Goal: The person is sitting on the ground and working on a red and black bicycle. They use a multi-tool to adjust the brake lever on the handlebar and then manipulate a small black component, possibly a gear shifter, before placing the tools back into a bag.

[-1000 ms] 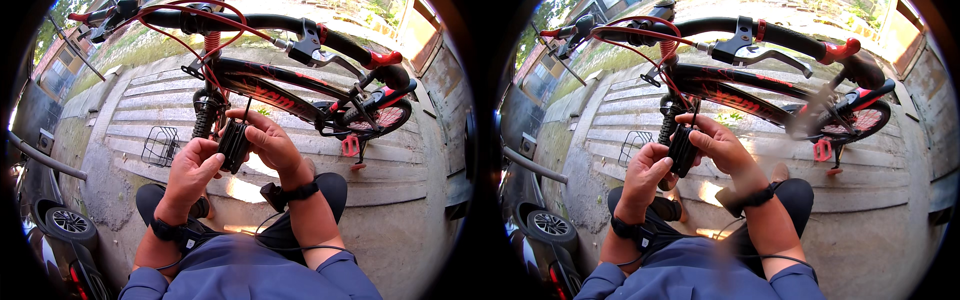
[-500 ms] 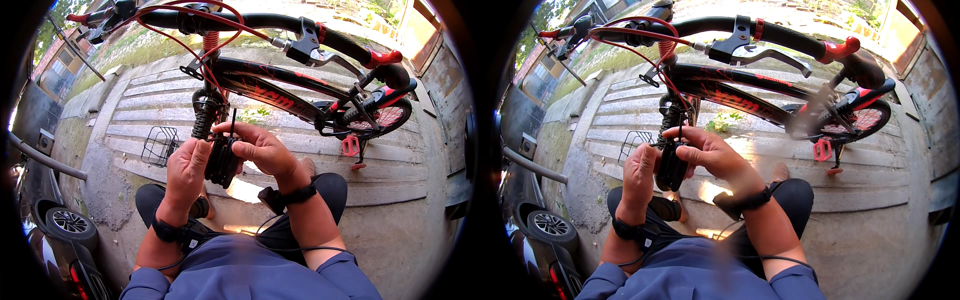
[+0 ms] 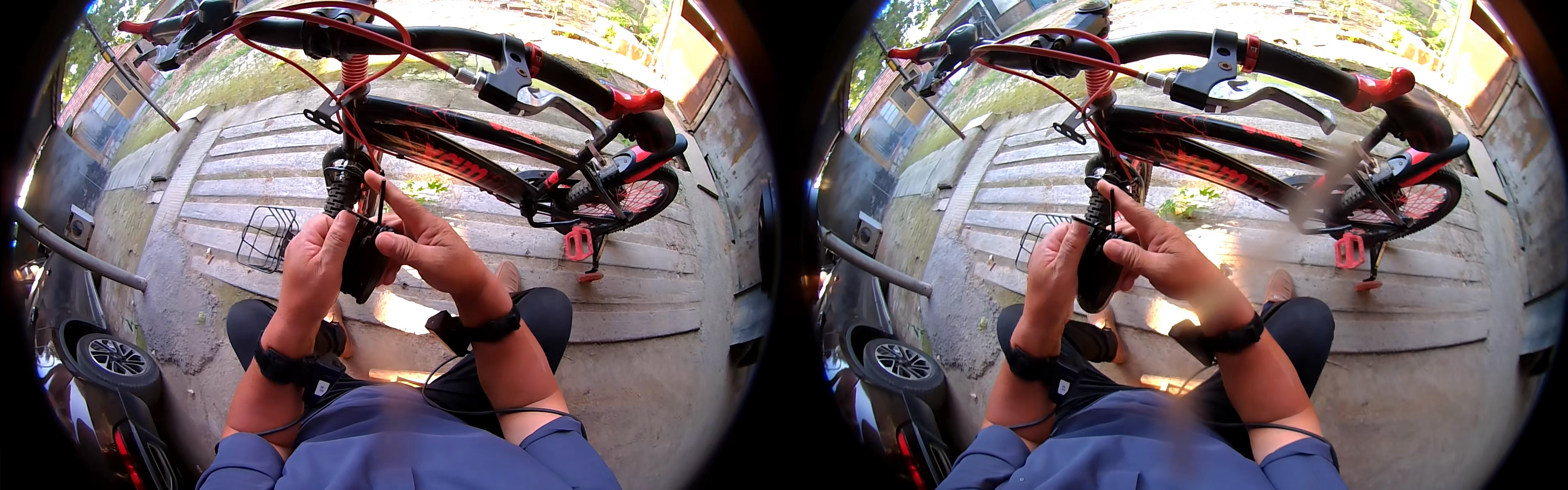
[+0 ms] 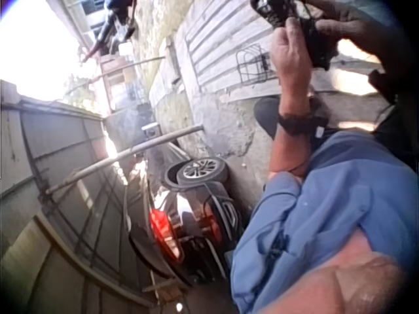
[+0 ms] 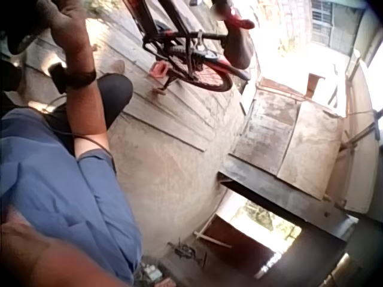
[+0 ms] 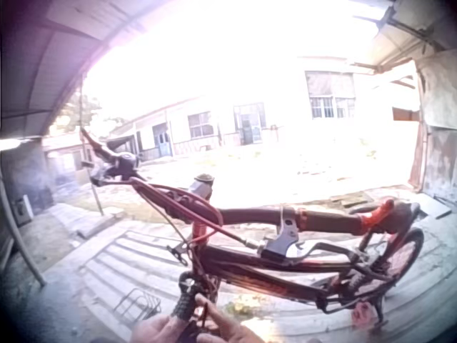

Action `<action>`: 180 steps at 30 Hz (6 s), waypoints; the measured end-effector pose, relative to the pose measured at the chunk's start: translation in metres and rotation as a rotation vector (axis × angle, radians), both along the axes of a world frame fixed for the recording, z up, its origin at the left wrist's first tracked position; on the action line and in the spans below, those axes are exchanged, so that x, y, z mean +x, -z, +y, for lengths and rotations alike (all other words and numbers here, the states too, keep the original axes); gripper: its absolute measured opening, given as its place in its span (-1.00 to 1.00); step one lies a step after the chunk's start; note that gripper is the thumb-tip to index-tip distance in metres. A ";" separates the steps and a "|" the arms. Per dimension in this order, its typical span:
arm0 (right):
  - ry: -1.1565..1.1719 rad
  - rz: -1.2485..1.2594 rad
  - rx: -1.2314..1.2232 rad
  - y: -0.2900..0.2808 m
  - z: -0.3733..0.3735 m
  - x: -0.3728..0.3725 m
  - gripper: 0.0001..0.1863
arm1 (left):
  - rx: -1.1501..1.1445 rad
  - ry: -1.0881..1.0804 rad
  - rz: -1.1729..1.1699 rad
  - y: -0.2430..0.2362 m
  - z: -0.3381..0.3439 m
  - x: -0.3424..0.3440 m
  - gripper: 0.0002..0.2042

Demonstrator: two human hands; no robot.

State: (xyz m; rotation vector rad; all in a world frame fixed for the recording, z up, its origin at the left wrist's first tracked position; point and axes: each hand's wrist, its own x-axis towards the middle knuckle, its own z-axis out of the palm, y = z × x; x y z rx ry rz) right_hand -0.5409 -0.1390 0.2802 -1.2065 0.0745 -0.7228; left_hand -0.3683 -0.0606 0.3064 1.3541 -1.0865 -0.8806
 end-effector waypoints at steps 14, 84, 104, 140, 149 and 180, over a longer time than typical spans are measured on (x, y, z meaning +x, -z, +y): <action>0.120 -0.044 0.110 0.006 -0.001 0.012 -0.35 | 0.113 0.080 0.374 -0.010 0.016 -0.013 -0.70; 0.199 -0.046 -0.045 0.003 -0.001 0.007 -0.75 | 0.114 0.159 0.492 -0.007 0.004 -0.012 -0.61; 0.274 -0.072 0.074 0.011 -0.009 0.002 -0.74 | 0.226 0.317 0.523 -0.021 0.016 -0.011 -0.58; 0.380 -0.034 -0.065 -0.006 -0.004 -0.011 -0.73 | 0.233 0.336 0.519 -0.012 0.016 -0.026 -0.63; 0.443 0.040 0.133 -0.005 -0.002 0.000 -0.55 | 0.161 0.202 0.314 -0.002 0.014 -0.036 -0.61; 0.078 -0.196 0.308 0.002 -0.011 -0.006 -0.61 | 0.117 0.100 0.341 -0.010 0.009 -0.049 -0.65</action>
